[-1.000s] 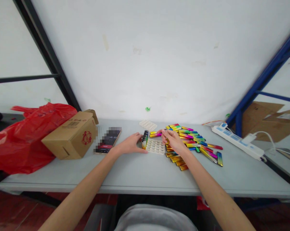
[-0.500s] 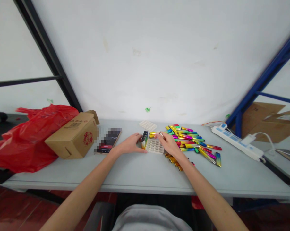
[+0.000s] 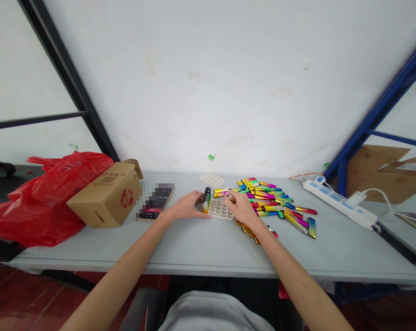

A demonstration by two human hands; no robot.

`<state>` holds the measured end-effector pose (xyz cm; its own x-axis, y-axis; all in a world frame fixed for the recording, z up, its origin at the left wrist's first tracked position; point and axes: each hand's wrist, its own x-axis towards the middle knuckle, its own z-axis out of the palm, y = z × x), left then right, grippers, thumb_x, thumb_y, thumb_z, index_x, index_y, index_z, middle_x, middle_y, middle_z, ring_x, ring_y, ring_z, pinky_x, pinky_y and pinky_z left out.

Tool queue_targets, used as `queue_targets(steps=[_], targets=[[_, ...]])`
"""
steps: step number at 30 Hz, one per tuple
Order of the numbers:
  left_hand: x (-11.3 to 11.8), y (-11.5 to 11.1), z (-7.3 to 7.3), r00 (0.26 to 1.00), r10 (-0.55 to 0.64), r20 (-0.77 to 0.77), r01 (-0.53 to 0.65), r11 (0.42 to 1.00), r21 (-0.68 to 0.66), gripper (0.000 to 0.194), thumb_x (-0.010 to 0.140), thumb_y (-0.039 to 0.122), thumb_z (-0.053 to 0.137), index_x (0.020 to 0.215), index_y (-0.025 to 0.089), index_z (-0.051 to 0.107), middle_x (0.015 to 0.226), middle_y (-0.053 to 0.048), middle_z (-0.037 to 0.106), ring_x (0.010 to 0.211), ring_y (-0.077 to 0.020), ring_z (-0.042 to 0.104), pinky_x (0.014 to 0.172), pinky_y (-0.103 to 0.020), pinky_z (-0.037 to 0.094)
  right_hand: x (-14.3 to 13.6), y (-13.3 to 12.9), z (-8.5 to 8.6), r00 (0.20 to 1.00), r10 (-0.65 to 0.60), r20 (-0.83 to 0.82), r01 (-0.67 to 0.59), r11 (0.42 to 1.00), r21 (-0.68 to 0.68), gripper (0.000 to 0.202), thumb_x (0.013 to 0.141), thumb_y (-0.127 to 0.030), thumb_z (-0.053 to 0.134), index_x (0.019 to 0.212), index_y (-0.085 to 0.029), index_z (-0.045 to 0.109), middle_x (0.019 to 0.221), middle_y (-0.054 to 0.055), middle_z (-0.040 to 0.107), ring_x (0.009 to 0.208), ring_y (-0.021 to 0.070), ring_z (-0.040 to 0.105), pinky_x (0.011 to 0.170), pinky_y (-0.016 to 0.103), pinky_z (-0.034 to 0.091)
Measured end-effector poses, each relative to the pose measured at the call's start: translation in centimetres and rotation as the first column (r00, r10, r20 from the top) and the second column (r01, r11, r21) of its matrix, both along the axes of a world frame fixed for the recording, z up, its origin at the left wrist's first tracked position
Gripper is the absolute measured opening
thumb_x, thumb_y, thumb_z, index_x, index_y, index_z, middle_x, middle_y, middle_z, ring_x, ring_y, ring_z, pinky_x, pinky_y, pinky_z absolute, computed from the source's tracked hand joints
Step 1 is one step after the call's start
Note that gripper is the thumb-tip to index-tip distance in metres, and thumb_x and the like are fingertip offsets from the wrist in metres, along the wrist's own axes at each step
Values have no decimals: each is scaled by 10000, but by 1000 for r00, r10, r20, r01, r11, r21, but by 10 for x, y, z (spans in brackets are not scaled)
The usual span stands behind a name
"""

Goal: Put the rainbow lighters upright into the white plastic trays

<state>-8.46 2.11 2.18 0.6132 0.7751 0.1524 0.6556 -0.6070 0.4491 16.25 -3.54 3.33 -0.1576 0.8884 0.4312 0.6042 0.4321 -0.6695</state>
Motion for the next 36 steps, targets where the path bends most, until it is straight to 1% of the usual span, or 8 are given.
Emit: queue_targets(steps=[6, 13, 16, 20, 23, 26, 31, 36], targets=[[0, -1, 0, 1000, 12, 24, -12, 1000, -3, 726, 628, 759, 815, 1039, 176, 681, 1022, -98, 683, 913, -304, 649, 824, -398, 537, -1, 4, -5, 998, -57, 15, 56, 997, 59, 373, 954, -444, 495, 652, -234, 430, 533, -50, 407, 544, 134, 345, 588, 294, 225], [0, -1, 1, 1000, 8, 10, -8, 1000, 13, 695, 637, 753, 814, 1005, 179, 676, 992, -89, 675, 895, -300, 648, 794, -383, 531, 3, 7, -9, 994, -111, 12, 111, 993, 31, 299, 876, -328, 517, 623, -237, 388, 531, -53, 397, 541, 130, 344, 586, 295, 225], [0, -1, 1, 1000, 5, 14, -5, 1000, 16, 692, 639, 748, 814, 1008, 177, 680, 989, -82, 674, 883, -293, 647, 792, -378, 524, 3, 7, -9, 993, -120, 22, 119, 992, 49, 323, 915, -347, 533, 646, -240, 389, 537, -58, 395, 547, 134, 347, 591, 297, 231], [-1, 0, -1, 1000, -1, 22, 1, 1000, 13, 699, 642, 751, 811, 1016, 175, 683, 986, -78, 664, 896, -292, 644, 796, -374, 517, 3, 8, -10, 997, -73, 34, 70, 995, 66, 342, 1014, -441, 515, 744, -237, 466, 635, -32, 515, 605, 157, 459, 609, 293, 288], [-2, 0, 0, 1000, -25, 3, 25, 1000, 7, 712, 641, 763, 810, 1017, 170, 685, 988, -77, 652, 907, -290, 636, 801, -369, 511, 4, 10, -11, 998, 1, 60, -7, 995, 99, 312, 1071, -414, 449, 838, -226, 539, 771, 15, 612, 718, 184, 562, 671, 291, 369], [-3, 0, 3, 999, -52, -11, 52, 999, 10, 737, 631, 784, 807, 1019, 168, 692, 982, -72, 646, 892, -285, 632, 793, -364, 505, 5, 11, -12, 994, 28, 104, -46, 984, 171, 364, 1089, -418, 441, 808, -220, 561, 846, 50, 644, 827, 205, 598, 754, 301, 414], [-2, -2, 4, 996, -76, -46, 78, 997, 30, 773, 627, 790, 811, 1060, 159, 701, 1014, -87, 660, 933, -304, 646, 835, -372, 509, 6, 11, -14, 991, -2, 131, -11, 995, 98, 414, 1098, -447, 458, 757, -227, 540, 682, 7, 638, 659, 188, 588, 655, 297, 368], [-2, -2, 2, 994, -100, -51, 101, 994, 31, 764, 615, 795, 817, 1050, 174, 713, 1020, -80, 668, 936, -306, 652, 842, -375, 518, 5, 14, -17, 991, -4, 131, -5, 998, 66, 379, 1092, -447, 497, 794, -222, 562, 816, 61, 778, 746, 211, 704, 687, 291, 411]])
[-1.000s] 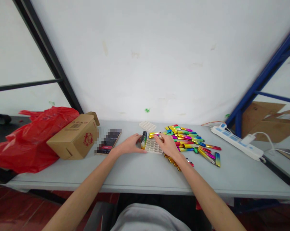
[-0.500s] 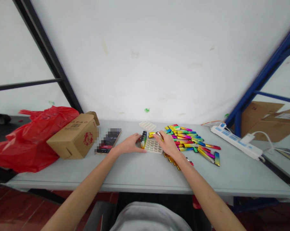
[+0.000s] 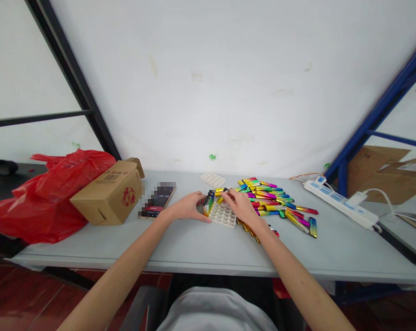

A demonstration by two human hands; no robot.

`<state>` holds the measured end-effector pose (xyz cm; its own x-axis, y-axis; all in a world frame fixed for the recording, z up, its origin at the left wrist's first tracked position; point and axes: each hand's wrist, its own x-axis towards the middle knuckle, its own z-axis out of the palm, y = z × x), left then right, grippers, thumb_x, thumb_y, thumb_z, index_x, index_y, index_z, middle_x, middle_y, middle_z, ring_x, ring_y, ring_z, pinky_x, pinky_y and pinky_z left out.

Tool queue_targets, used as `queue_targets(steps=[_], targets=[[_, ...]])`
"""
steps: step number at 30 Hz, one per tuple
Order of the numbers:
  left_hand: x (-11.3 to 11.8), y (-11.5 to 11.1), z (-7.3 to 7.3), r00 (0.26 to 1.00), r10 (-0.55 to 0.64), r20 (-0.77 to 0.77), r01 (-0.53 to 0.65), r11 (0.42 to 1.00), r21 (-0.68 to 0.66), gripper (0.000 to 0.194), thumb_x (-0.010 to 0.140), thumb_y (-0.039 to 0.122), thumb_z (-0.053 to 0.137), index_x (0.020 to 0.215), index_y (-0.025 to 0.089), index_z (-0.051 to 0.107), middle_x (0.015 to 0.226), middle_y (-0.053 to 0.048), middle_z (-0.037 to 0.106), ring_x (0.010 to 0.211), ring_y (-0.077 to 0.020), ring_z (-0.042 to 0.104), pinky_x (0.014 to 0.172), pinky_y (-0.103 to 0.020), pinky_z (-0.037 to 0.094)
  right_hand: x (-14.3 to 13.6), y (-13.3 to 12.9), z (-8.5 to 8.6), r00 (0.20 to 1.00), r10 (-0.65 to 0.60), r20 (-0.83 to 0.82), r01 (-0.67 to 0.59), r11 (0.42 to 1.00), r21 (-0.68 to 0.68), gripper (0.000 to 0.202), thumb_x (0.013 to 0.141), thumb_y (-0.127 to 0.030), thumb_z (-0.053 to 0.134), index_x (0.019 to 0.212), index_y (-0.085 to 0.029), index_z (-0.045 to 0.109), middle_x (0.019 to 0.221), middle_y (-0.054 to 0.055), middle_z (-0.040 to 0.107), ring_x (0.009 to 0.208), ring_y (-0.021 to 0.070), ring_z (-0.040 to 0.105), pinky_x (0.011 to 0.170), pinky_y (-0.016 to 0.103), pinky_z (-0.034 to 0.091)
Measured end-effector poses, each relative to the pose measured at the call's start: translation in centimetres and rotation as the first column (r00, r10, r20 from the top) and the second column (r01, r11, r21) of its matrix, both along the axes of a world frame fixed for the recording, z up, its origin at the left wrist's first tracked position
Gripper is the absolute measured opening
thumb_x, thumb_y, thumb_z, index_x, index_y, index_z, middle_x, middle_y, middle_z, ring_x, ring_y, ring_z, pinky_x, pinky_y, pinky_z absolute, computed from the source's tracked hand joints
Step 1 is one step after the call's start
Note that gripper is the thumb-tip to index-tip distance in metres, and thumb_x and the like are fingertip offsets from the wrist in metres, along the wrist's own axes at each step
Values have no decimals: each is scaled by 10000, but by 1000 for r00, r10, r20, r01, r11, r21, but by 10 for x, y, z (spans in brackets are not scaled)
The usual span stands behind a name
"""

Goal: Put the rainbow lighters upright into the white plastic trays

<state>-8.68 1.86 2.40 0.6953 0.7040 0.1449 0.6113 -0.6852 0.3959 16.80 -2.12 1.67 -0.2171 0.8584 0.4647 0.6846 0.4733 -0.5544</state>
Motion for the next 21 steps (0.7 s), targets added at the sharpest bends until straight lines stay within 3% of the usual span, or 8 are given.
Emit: queue_targets(steps=[13, 18, 21], targets=[[1, -1, 2, 1000, 2, 3, -2, 1000, 0, 770, 625, 800, 802, 1072, 179, 711, 1022, -81, 663, 949, -307, 649, 859, -371, 514, -5, 2, 0, 980, 67, 189, -72, 997, 18, 255, 1076, -321, 563, 882, -182, 653, 876, 76, 756, 804, 203, 683, 745, 292, 447], [3, -3, 2, 1000, -2, 19, 2, 1000, 0, 726, 603, 769, 827, 1035, 199, 699, 1015, -77, 672, 958, -311, 650, 868, -375, 514, -5, 2, -3, 952, 161, 260, -174, 984, 27, 159, 1059, -254, 578, 1018, -163, 702, 1030, 105, 735, 983, 226, 666, 885, 330, 488], [5, -6, 3, 999, 24, 41, -25, 1000, 9, 707, 573, 756, 845, 968, 195, 675, 960, -68, 683, 890, -293, 648, 800, -362, 511, 2, 1, -1, 954, 177, 241, -195, 980, 49, 254, 1095, -282, 497, 1078, -179, 728, 1080, 107, 728, 1069, 233, 644, 980, 366, 485]])
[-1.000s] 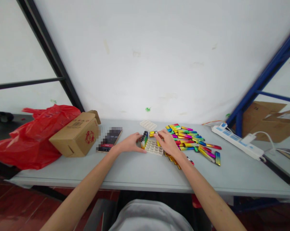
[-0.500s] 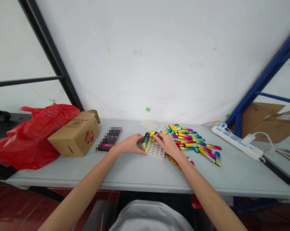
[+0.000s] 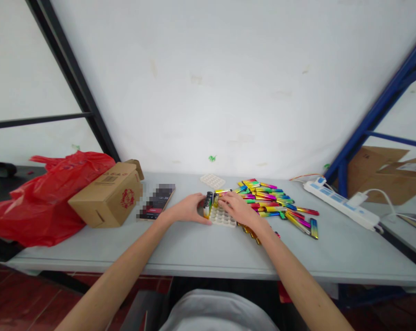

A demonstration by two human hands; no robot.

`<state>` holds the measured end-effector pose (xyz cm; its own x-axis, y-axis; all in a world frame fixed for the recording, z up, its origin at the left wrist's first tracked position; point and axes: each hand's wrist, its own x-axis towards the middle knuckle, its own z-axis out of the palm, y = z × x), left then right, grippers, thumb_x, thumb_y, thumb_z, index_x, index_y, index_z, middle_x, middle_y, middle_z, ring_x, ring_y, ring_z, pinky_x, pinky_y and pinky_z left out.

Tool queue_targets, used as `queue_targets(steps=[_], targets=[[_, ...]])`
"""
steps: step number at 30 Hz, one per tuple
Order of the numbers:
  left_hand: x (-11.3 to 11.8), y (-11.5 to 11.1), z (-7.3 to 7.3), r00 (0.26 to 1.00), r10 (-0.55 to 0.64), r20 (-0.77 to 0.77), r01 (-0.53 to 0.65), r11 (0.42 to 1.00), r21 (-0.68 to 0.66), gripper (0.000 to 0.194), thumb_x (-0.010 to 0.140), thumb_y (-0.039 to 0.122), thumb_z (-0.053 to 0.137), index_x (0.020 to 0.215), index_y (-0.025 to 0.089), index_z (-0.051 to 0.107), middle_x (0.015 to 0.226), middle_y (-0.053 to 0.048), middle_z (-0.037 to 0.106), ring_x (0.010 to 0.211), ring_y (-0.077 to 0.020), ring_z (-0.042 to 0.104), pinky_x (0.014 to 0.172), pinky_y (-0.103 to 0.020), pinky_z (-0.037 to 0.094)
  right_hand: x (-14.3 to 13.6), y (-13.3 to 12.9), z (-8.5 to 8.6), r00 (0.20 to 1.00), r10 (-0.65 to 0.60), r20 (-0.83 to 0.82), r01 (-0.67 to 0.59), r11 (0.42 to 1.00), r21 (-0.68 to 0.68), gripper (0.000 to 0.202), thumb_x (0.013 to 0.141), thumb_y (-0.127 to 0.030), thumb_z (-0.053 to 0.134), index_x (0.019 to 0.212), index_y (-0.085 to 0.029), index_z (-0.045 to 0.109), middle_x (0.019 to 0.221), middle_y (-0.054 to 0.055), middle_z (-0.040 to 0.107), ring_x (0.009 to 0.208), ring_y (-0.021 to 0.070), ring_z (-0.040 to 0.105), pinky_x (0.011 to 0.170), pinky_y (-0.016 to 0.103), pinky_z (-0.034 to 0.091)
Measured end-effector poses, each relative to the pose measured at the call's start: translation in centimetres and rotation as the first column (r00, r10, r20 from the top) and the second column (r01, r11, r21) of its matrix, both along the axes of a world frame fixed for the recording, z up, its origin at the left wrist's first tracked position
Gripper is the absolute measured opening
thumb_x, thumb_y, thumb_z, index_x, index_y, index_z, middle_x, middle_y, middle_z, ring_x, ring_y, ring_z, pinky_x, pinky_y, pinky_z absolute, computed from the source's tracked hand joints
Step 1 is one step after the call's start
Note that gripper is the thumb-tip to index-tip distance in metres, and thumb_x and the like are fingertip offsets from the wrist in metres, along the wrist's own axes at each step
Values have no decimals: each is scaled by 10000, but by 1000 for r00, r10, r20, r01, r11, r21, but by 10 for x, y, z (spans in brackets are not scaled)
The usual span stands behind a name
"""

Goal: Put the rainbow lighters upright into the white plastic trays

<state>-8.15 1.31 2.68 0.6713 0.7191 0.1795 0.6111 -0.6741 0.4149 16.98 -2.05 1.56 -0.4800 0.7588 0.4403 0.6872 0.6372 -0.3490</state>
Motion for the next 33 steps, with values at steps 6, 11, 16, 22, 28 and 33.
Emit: queue_targets(steps=[6, 11, 16, 22, 28, 33], targets=[[3, -6, 5, 999, 47, 10, -47, 999, -25, 686, 572, 725, 849, 955, 196, 639, 914, -48, 696, 783, -255, 630, 688, -339, 481, 26, 10, -2, 978, -209, -15, 210, 974, 85, 301, 1084, -208, 455, 1213, -153, 722, 1193, 150, 719, 1176, 273, 627, 1092, 434, 459], [2, -6, 7, 999, 44, -1, -44, 999, -29, 697, 576, 733, 839, 973, 199, 631, 958, -61, 704, 836, -274, 651, 743, -357, 499, 31, 21, -16, 956, -240, 167, 236, 971, 45, 357, 1059, -150, 465, 1349, -129, 673, 1372, 167, 677, 1265, 284, 603, 1116, 453, 448], [2, -4, 5, 999, 44, -4, -44, 998, -38, 713, 573, 753, 837, 973, 199, 634, 974, -77, 706, 864, -298, 664, 752, -366, 500, 26, 27, -13, 931, -258, 257, 258, 966, 35, 305, 1027, -202, 575, 1298, -180, 713, 1299, 144, 701, 1221, 291, 606, 1073, 456, 460], [1, -4, 3, 999, 51, 7, -51, 998, -33, 709, 561, 743, 846, 975, 203, 645, 981, -69, 711, 862, -288, 661, 757, -366, 505, 26, 29, -9, 913, -314, 259, 314, 948, 43, 209, 997, -234, 635, 1163, -198, 757, 1177, 142, 693, 1158, 307, 606, 1017, 456, 475], [1, -4, 4, 998, 55, 5, -55, 998, -29, 697, 568, 743, 840, 956, 203, 630, 963, -61, 703, 839, -279, 654, 736, -355, 493, 31, 30, -11, 960, -273, -68, 272, 962, -23, 169, 959, -210, 658, 1116, -193, 716, 1102, 93, 738, 1064, 247, 669, 982, 416, 503], [2, -5, 7, 999, 48, 4, -47, 997, -59, 704, 574, 736, 843, 971, 192, 639, 954, -69, 702, 837, -285, 652, 726, -353, 485, 33, 34, -4, 806, -293, -515, 213, 954, -210, 263, 854, -387, 762, 1023, -186, 752, 979, 74, 786, 925, 235, 717, 928, 411, 549]])
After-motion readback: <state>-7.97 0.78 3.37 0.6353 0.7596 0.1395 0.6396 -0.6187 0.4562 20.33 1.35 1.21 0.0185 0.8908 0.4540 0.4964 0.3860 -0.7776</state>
